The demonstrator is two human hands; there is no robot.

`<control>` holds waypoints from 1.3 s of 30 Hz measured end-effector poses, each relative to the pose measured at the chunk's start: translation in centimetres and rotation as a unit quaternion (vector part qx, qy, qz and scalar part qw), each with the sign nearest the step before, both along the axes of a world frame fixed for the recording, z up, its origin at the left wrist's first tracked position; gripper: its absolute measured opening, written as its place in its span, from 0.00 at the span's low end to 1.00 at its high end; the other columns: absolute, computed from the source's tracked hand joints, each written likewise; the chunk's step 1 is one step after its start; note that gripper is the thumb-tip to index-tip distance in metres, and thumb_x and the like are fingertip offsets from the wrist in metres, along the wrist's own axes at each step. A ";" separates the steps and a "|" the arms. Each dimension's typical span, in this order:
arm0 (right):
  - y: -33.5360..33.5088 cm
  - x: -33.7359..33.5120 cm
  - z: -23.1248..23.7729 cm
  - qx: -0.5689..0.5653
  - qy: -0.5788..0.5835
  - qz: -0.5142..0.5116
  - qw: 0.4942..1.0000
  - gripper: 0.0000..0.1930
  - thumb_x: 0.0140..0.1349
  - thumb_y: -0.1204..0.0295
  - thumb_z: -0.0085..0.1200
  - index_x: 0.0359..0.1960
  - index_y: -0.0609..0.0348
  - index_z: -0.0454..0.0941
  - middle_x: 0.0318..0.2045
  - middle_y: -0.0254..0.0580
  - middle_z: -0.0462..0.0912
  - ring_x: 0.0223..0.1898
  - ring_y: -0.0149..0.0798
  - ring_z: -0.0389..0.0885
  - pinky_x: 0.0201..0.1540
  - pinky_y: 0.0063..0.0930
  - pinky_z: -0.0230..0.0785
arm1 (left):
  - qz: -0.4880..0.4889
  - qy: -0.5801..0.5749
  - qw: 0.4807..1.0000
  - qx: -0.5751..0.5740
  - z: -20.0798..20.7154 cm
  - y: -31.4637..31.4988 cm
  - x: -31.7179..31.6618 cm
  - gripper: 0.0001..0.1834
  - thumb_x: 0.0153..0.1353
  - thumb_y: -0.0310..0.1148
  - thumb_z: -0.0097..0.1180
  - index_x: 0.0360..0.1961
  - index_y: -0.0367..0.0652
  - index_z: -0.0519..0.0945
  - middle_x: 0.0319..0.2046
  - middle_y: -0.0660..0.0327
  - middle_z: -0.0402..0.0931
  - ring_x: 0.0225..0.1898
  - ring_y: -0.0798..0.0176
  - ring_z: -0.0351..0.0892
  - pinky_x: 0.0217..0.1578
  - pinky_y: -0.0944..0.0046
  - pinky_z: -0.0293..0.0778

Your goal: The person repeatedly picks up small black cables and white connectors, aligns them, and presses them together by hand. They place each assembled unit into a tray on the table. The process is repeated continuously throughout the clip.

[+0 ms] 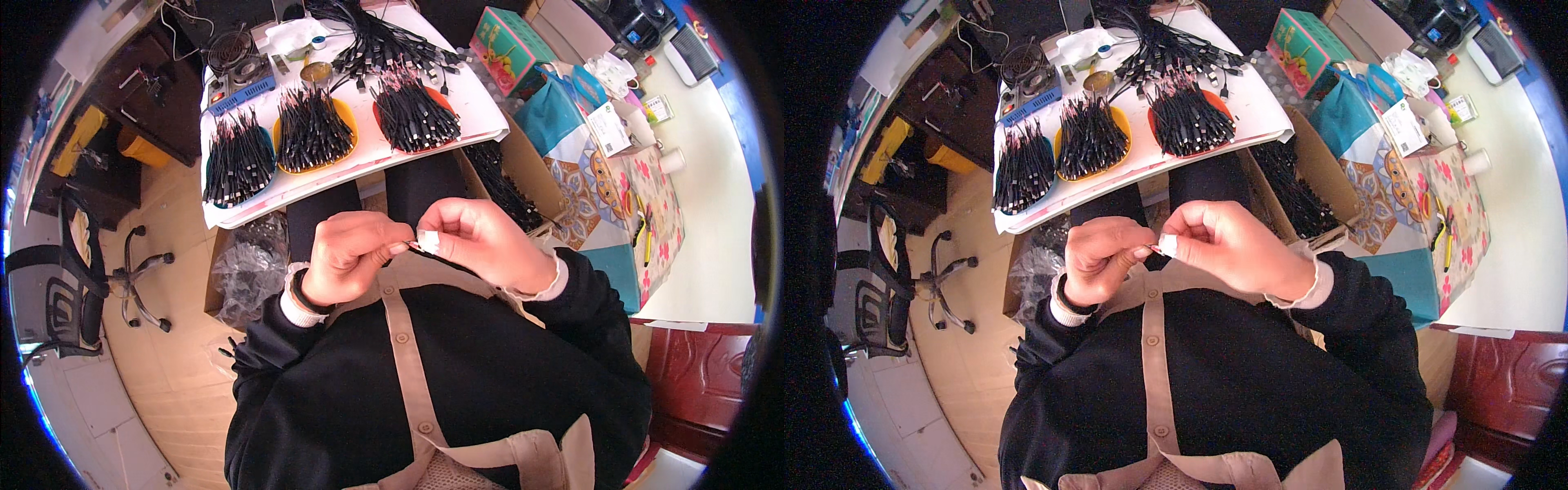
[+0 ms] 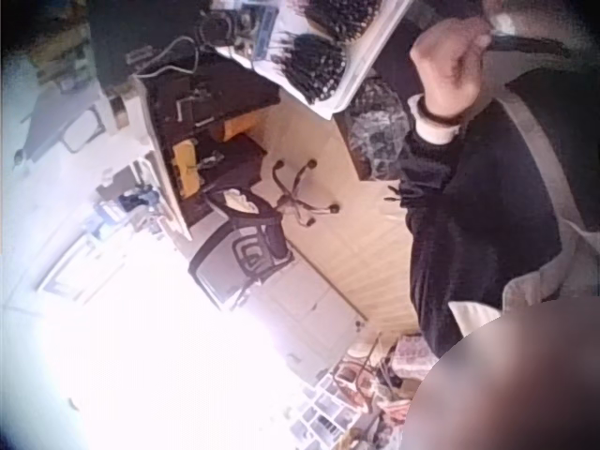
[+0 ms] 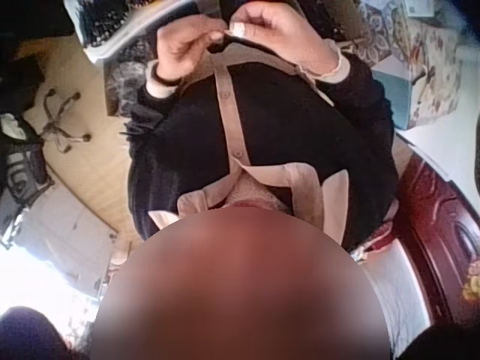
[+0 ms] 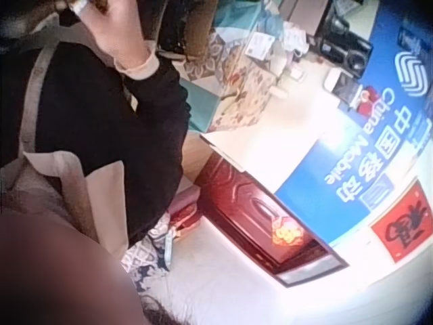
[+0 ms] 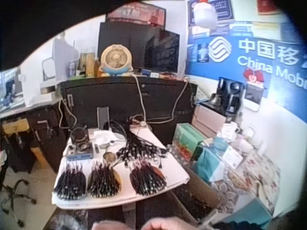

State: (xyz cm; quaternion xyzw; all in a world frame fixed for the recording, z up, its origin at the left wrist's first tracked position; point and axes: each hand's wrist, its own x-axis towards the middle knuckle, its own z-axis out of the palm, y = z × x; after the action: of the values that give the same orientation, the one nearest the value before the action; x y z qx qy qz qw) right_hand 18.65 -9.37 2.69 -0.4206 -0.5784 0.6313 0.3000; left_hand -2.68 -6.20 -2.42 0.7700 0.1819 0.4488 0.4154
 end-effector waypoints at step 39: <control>11.5 -3.7 -2.0 0.073 0.347 0.062 0.933 0.39 0.62 0.45 0.50 0.63 0.64 0.55 0.52 0.45 0.69 0.56 0.35 0.68 0.59 0.31 0.60 | -0.082 -0.231 0.878 -0.411 9.2 7.7 -0.1 0.08 0.60 0.24 0.57 0.38 0.30 0.80 0.27 0.55 0.79 0.21 0.71 0.72 0.24 0.71 0.68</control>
State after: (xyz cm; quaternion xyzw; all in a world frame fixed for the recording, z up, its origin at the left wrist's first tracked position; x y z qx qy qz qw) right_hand 14.96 2.15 0.69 -0.1161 -0.5076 0.7112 0.4723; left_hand -2.77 1.54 6.76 0.4166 0.1844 0.4632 0.7602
